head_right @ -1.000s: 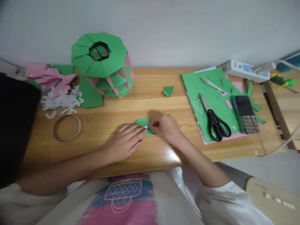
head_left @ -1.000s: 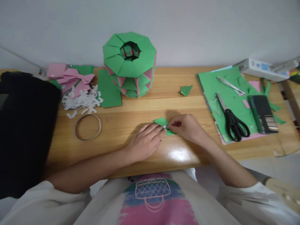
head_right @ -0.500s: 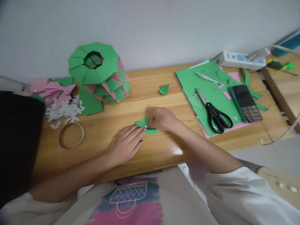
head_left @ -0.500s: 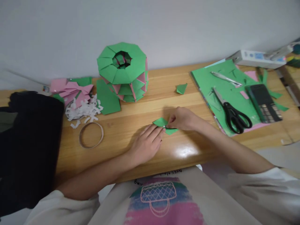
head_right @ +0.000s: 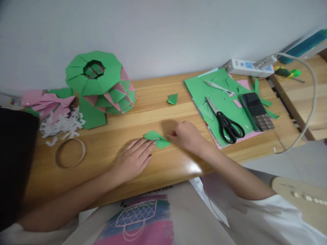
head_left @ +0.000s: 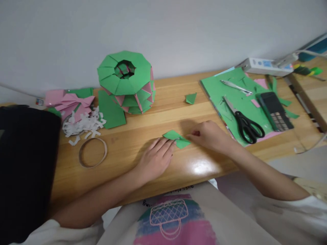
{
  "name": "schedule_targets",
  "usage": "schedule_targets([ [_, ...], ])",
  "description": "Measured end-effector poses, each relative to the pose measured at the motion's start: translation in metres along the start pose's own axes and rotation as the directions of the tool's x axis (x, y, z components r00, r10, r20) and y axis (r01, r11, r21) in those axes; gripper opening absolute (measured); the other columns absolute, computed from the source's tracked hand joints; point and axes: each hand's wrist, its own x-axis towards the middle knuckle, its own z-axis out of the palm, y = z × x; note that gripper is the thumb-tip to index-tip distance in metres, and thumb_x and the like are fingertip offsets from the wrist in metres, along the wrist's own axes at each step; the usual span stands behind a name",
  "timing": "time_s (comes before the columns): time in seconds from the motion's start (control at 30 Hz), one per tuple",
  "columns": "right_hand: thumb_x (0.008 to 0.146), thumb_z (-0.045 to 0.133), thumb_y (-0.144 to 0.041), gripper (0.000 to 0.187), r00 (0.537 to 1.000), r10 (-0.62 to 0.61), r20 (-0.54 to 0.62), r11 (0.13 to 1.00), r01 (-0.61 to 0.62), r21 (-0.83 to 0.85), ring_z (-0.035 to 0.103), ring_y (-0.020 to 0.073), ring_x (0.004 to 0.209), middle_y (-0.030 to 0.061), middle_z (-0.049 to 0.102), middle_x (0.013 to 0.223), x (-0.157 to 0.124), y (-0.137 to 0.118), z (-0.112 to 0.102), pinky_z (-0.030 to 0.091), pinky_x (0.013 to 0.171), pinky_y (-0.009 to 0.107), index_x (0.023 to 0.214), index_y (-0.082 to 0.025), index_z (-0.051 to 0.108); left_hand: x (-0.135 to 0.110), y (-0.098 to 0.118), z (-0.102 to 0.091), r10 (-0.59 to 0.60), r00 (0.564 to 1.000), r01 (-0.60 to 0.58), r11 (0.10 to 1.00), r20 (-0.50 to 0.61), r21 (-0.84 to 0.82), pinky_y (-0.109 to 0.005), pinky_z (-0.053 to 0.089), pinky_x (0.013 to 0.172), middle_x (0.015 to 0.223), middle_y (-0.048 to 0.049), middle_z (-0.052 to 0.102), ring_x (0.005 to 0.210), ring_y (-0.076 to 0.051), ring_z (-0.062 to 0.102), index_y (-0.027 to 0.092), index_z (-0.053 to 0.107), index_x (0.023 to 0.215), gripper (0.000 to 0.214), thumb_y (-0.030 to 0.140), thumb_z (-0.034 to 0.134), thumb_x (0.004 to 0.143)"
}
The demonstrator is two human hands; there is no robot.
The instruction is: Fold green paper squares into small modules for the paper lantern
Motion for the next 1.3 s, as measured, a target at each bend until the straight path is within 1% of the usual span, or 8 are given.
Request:
schedule_targets([
  [0.1,0.086,0.055,-0.02,0.019,0.984,-0.177,-0.029,0.984,0.177,0.016,0.062,0.019,0.067,0.0091,0.071,0.077,-0.008,0.011,0.0,0.042,0.061,0.029,0.084,-0.015,0.074,0.0,0.0,0.0,0.015,1.0,-0.016,1.0,-0.012,-0.014,-0.043,0.044,0.099,0.119,-0.0133,0.068,0.112,-0.026,0.06,0.008,0.061,0.119,0.031,0.017,0.047,0.092],
  [0.23,0.09,0.043,-0.011,0.031,0.837,-0.536,-0.109,0.841,0.54,0.012,0.061,0.0205,0.079,0.0112,0.066,0.085,-0.009,0.026,0.011,0.048,0.069,0.031,0.104,-0.015,0.07,0.001,-0.001,-0.002,0.021,0.999,-0.022,0.999,-0.029,-0.032,-0.042,0.044,0.1,0.117,-0.0122,0.069,0.111,-0.026,0.061,0.008,0.064,0.114,0.029,0.017,0.049,0.092],
  [0.5,0.093,0.042,-0.011,0.035,0.73,-0.665,-0.161,0.744,0.667,-0.048,0.053,0.0183,0.075,0.0083,0.058,0.082,0.003,0.034,0.019,0.047,0.066,0.031,0.111,-0.02,0.07,0.001,-0.001,-0.003,0.002,1.0,-0.004,0.998,-0.028,-0.061,-0.042,0.044,0.101,0.116,-0.013,0.07,0.113,-0.025,0.06,0.008,0.064,0.113,0.029,0.017,0.047,0.092],
  [0.67,0.092,0.042,-0.011,0.035,0.704,-0.701,-0.111,0.713,0.692,-0.117,0.052,0.0183,0.075,0.0083,0.058,0.082,0.01,0.033,0.019,0.045,0.067,0.031,0.112,-0.02,0.07,0.001,-0.002,-0.003,0.004,1.0,-0.004,0.999,-0.003,-0.053,-0.042,0.044,0.102,0.118,-0.0132,0.069,0.114,-0.025,0.06,0.007,0.064,0.115,0.03,0.018,0.047,0.093],
  [0.83,0.094,0.043,-0.017,0.03,0.73,-0.675,-0.106,0.736,0.657,-0.167,0.053,0.0181,0.072,0.0074,0.06,0.079,0.005,0.041,0.015,0.044,0.064,0.03,0.105,-0.021,0.072,0.001,-0.002,-0.002,0.004,1.0,-0.004,0.999,-0.008,-0.038,-0.041,0.046,0.101,0.116,-0.0121,0.07,0.113,-0.025,0.06,0.009,0.064,0.114,0.029,0.019,0.046,0.093],
  [0.97,0.091,0.041,-0.009,0.032,0.778,-0.559,-0.287,0.828,0.546,-0.132,0.058,0.019,0.081,0.0092,0.064,0.087,-0.015,0.038,0.014,0.047,0.069,0.031,0.102,-0.018,0.07,0.001,-0.001,0.0,0.018,1.0,-0.018,0.999,-0.008,0.027,-0.041,0.047,0.099,0.116,-0.0128,0.07,0.111,-0.026,0.062,0.008,0.064,0.115,0.029,0.017,0.048,0.092],
  [1.1,0.089,0.045,-0.015,0.031,0.718,-0.573,-0.395,0.819,0.482,-0.312,0.054,0.0221,0.074,0.01,0.062,0.081,-0.034,0.019,0.032,0.042,0.063,0.035,0.111,-0.013,0.068,0.001,-0.001,0.001,0.039,0.999,-0.039,0.997,0.005,0.067,-0.041,0.047,0.099,0.119,-0.0099,0.069,0.111,-0.027,0.062,0.01,0.065,0.115,0.029,0.017,0.048,0.092],
  [1.3,0.093,0.051,-0.029,0.03,0.798,-0.465,-0.384,0.876,0.351,-0.331,0.05,0.0214,0.069,0.0092,0.059,0.073,-0.036,0.003,0.067,0.038,0.061,0.034,0.109,-0.013,0.07,0.0,0.0,-0.001,0.033,0.999,-0.035,0.998,0.037,0.054,-0.041,0.043,0.103,0.126,-0.0096,0.066,0.118,-0.026,0.057,0.009,0.062,0.121,0.032,0.016,0.045,0.094],
])
